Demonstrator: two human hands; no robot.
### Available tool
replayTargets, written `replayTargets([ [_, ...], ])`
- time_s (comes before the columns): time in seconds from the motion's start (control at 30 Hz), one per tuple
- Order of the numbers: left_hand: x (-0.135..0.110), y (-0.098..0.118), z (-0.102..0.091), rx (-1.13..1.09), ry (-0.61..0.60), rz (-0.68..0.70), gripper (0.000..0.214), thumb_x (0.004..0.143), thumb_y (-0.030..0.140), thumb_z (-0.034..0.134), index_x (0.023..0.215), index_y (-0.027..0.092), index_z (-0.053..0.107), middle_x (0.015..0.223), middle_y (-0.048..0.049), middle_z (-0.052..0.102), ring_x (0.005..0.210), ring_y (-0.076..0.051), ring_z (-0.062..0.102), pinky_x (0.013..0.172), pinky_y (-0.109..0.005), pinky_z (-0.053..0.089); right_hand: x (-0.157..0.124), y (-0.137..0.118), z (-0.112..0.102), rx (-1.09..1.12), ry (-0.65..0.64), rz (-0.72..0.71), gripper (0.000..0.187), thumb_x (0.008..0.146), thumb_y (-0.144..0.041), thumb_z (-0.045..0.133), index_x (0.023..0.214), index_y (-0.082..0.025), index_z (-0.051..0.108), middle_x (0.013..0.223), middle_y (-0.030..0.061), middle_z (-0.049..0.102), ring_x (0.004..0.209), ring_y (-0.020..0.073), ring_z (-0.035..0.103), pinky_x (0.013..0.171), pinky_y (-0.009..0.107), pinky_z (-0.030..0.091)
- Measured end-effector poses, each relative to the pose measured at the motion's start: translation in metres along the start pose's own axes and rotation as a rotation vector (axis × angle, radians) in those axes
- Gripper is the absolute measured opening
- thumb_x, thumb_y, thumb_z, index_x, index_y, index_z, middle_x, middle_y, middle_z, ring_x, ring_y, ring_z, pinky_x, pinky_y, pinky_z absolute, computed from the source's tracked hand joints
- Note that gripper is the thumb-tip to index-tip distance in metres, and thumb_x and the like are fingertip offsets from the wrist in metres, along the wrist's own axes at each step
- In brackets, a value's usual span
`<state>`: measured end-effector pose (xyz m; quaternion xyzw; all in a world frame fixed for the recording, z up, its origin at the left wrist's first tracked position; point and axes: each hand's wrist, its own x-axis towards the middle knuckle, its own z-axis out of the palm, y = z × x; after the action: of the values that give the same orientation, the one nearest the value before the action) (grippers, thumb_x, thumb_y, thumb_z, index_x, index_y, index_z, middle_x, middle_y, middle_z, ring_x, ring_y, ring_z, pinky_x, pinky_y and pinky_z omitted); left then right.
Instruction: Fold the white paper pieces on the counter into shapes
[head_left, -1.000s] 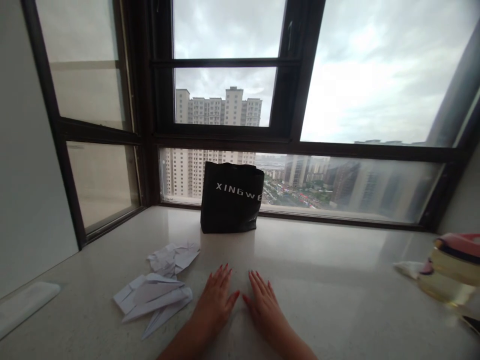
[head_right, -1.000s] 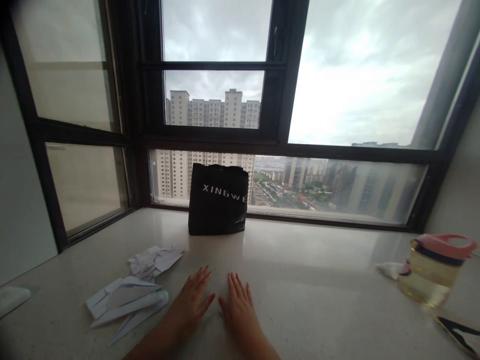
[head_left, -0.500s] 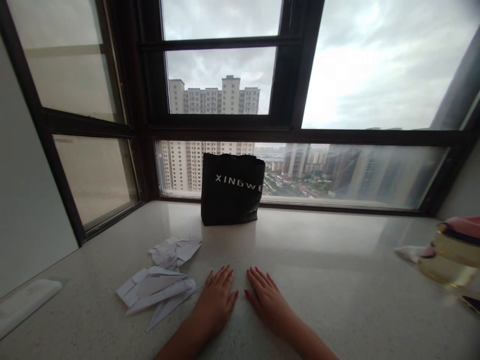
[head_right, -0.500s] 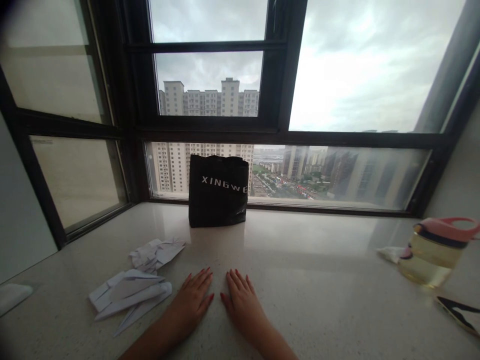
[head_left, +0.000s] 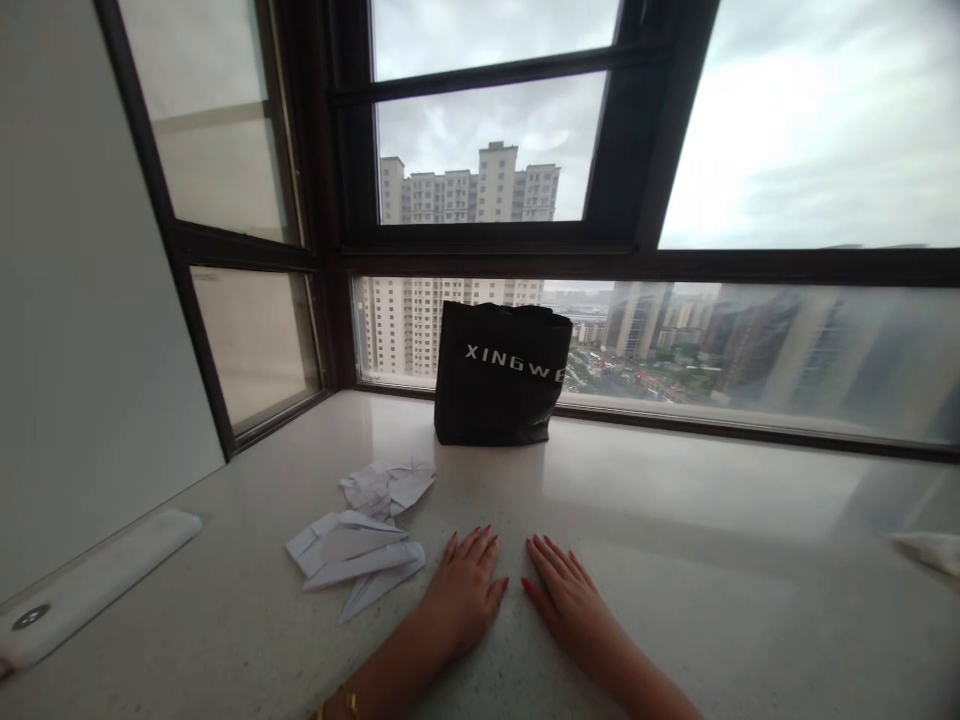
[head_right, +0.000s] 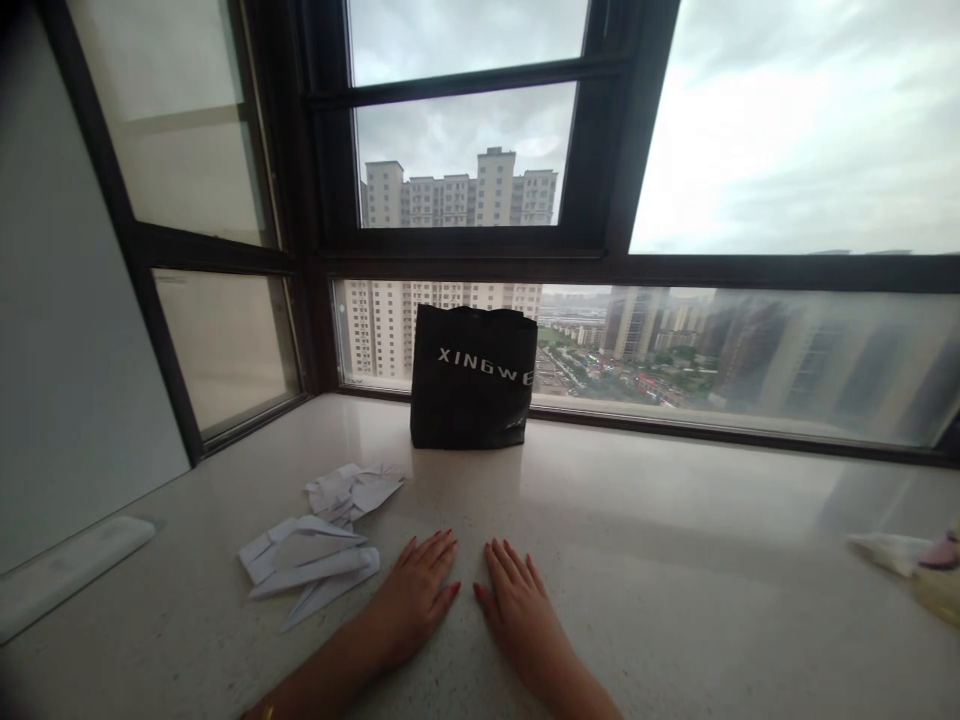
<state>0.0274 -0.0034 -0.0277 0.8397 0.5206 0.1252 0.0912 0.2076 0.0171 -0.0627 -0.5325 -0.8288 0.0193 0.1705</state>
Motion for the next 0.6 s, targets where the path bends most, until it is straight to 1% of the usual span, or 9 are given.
replayTargets([
  [0.1,0.0008,-0.0032,0.0049,0.001,0.012,0.005,0.051,0.088,0.039,0.015,0.132,0.017,0.029,0.14,-0.006,0.026,0.129,-0.019,0.018,0.105,-0.042,0.014,0.0012,0.0039,0.0039,-0.016,0.001,-0.013,0.053,0.084,-0.043,0.029,0.123,-0.011,0.045,0.129,0.0136,0.042,0.122,0.0251,0.033,0.1,0.046,0.027],
  [0.2,0.0018,-0.0047,0.0074,-0.012,0.02,0.001,0.052,0.088,0.04,0.014,0.132,0.017,0.029,0.14,-0.0056,0.026,0.129,-0.019,0.018,0.105,-0.042,0.014,0.002,0.0057,0.0059,-0.016,0.013,-0.01,0.053,0.084,-0.044,0.03,0.122,-0.011,0.046,0.128,0.0137,0.043,0.121,0.0253,0.034,0.099,0.046,0.027],
  [0.47,0.0005,-0.0024,0.0032,-0.011,0.018,0.005,0.051,0.088,0.039,0.015,0.131,0.016,0.03,0.139,-0.0067,0.028,0.128,-0.019,0.018,0.105,-0.042,0.014,0.0014,0.005,0.0063,-0.013,0.032,-0.006,0.05,0.083,-0.043,0.031,0.122,-0.014,0.047,0.128,0.0121,0.044,0.121,0.0244,0.035,0.099,0.046,0.028],
  [0.6,-0.0003,-0.0021,0.0027,-0.007,0.013,0.003,0.052,0.088,0.039,0.015,0.131,0.015,0.029,0.139,-0.007,0.028,0.128,-0.02,0.019,0.105,-0.042,0.015,0.0013,0.0039,0.0039,-0.021,0.015,-0.007,0.051,0.083,-0.042,0.031,0.122,-0.013,0.047,0.128,0.0125,0.044,0.121,0.0244,0.035,0.099,0.045,0.028],
])
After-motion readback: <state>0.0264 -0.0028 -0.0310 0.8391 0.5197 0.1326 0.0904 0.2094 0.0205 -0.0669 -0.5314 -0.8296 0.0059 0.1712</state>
